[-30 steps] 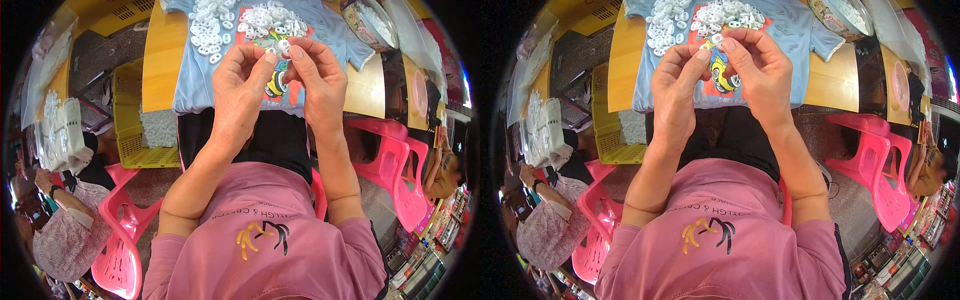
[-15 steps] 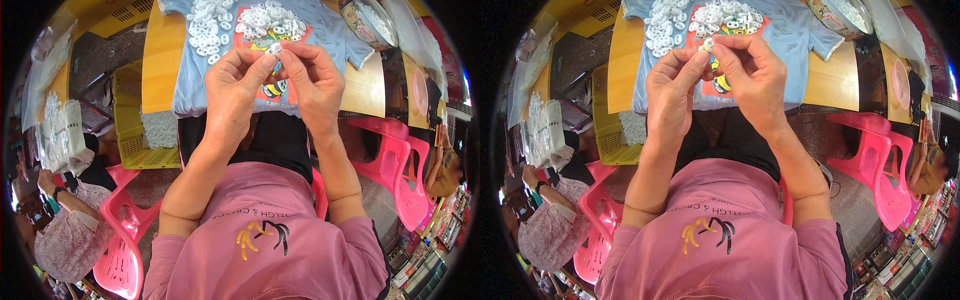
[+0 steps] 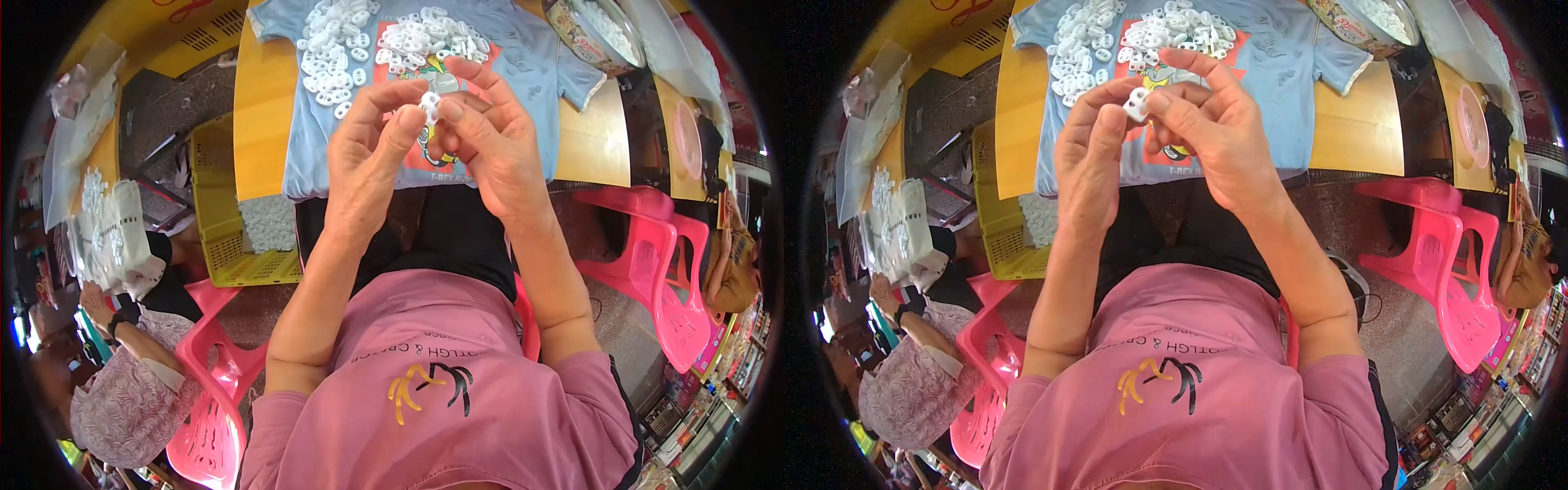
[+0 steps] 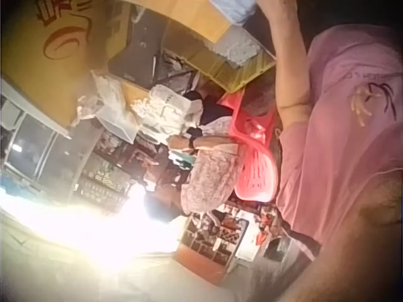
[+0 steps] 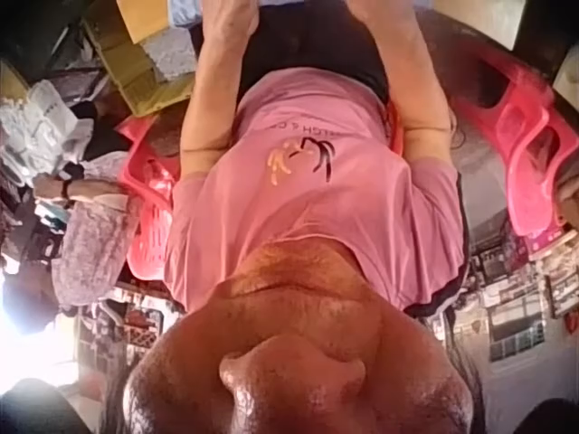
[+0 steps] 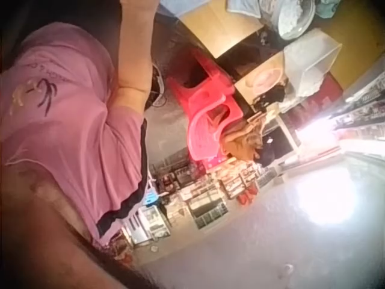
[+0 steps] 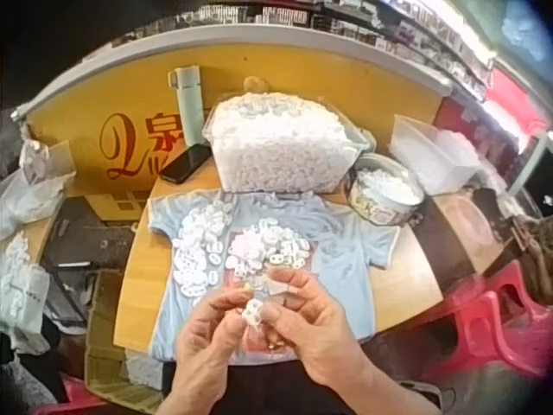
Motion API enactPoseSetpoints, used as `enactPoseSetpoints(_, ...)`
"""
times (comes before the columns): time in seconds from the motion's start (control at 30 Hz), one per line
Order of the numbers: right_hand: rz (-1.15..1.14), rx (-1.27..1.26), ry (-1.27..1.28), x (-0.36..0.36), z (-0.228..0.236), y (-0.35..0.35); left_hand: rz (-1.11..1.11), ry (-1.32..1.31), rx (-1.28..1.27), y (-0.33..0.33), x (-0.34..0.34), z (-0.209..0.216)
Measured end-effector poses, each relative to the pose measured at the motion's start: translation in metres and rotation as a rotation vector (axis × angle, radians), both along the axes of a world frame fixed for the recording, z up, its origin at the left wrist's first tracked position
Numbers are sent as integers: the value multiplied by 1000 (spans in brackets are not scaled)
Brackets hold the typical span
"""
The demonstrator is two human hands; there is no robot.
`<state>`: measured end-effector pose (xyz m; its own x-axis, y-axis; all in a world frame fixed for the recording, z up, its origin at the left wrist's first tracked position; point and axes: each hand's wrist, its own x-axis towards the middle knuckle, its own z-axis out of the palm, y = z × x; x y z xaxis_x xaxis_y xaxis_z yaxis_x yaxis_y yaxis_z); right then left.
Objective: Picking and inspecting small white plastic buttons from a pile on a table.
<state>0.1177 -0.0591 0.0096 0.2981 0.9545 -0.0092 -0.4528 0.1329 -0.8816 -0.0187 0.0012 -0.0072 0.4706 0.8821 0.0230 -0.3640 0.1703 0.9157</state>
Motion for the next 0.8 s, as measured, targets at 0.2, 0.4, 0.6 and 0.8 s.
enactPoseSetpoints(0.2, 123, -56, 256, -15, 9, -5, -161, -184, 137, -7, 1, -14)
enactPoseSetpoints(0.4, 66, -7, 259, -27, 5, -7, -135, -261, 57, -16, 1, -11)
enactPoseSetpoints(0.6, 44, -4, 276, -34, 1, -11, -86, -307, 137, -17, 5, -20)
enactPoseSetpoints(0.8, 59, -21, 218, -36, 0, -11, -153, -331, 109, -11, 0, -20)
